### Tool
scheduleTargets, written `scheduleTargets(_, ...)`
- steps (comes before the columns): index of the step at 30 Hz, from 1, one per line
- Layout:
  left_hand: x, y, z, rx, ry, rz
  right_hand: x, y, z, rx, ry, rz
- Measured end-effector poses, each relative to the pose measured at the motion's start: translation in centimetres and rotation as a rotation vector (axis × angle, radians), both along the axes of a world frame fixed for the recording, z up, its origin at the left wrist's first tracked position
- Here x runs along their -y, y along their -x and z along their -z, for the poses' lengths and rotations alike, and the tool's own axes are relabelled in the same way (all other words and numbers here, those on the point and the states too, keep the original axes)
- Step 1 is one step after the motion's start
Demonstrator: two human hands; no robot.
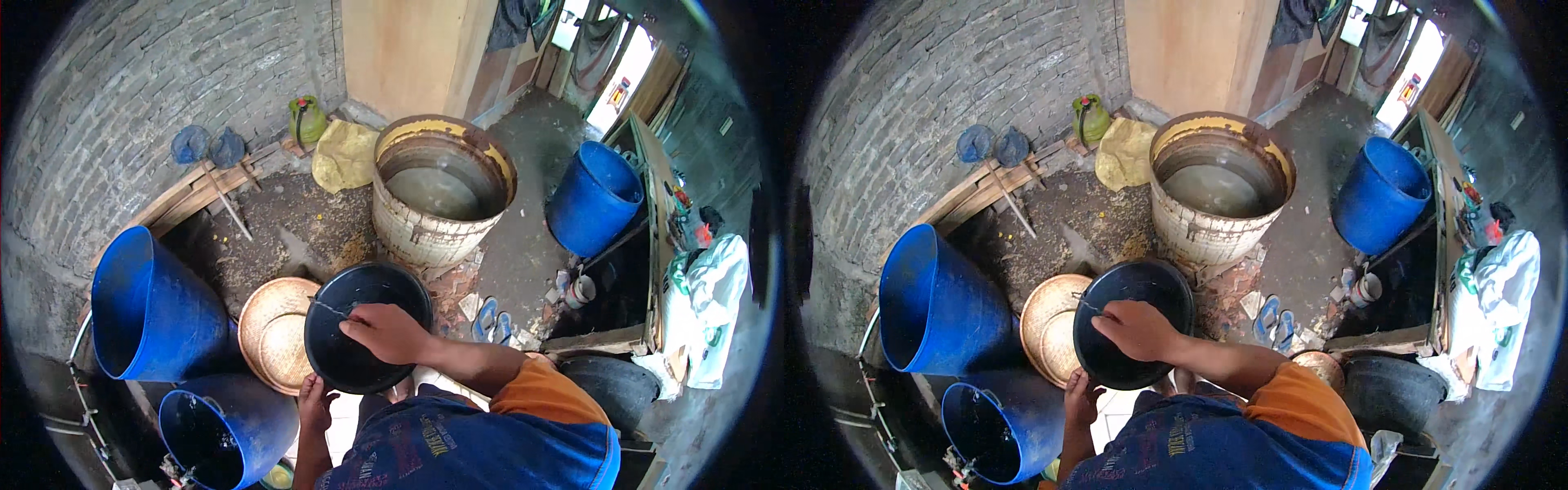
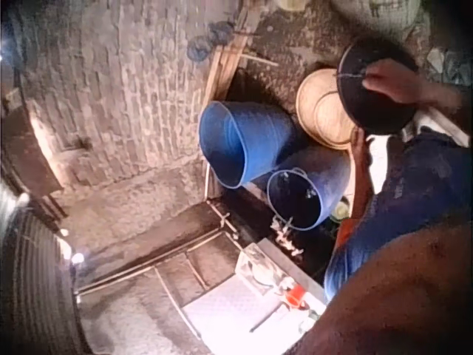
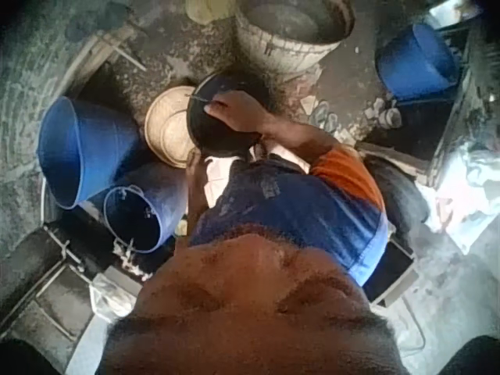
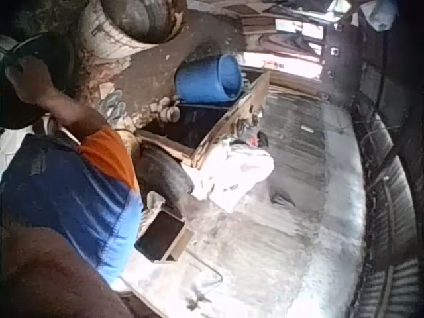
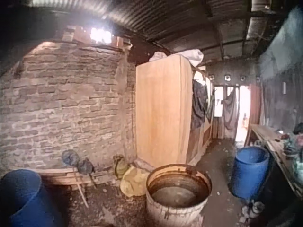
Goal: The person fills a large barrel with water by dipping a bucket into a smaller container of water and pouring it into the barrel multiple times.
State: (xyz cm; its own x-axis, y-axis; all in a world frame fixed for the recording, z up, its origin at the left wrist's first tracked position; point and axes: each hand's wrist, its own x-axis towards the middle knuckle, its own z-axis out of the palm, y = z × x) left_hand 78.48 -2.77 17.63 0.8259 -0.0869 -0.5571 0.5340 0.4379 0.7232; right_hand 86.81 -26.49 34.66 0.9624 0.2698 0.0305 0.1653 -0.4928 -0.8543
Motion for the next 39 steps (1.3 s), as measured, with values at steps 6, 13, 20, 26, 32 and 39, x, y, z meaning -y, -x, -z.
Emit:
scheduleTargets(6,1.9,-6.3,-1.5,0.142,0.151,0.056,2.3,-2.2,-3.1,-0.072,0.044,0.164)
scheduleTargets(13,4.5,-11.4,-8.0,0.344,0.187,0.038,6.1,-5.6,-4.1,-0.081,-0.224,0.29)
scheduleTargets(20,10.3,-17.2,-12.9,0.445,0.19,0.045,12.9,-10.4,-6.1,-0.061,-0.342,0.357)
scheduleTargets(26,17.8,-21.6,-16.0,0.567,0.127,0.015,20.5,-14.7,-6.1,0.018,-0.376,0.321)
scheduleTargets(32,25.9,-25.9,-18.1,0.601,-0.078,0.013,27.3,-18.9,-4.3,0.124,-0.449,0.357)
scheduleTargets(39,32.9,-30.7,-18.4,0.62,-0.311,0.043,32.0,-23.2,2.0,0.208,-0.628,0.47)
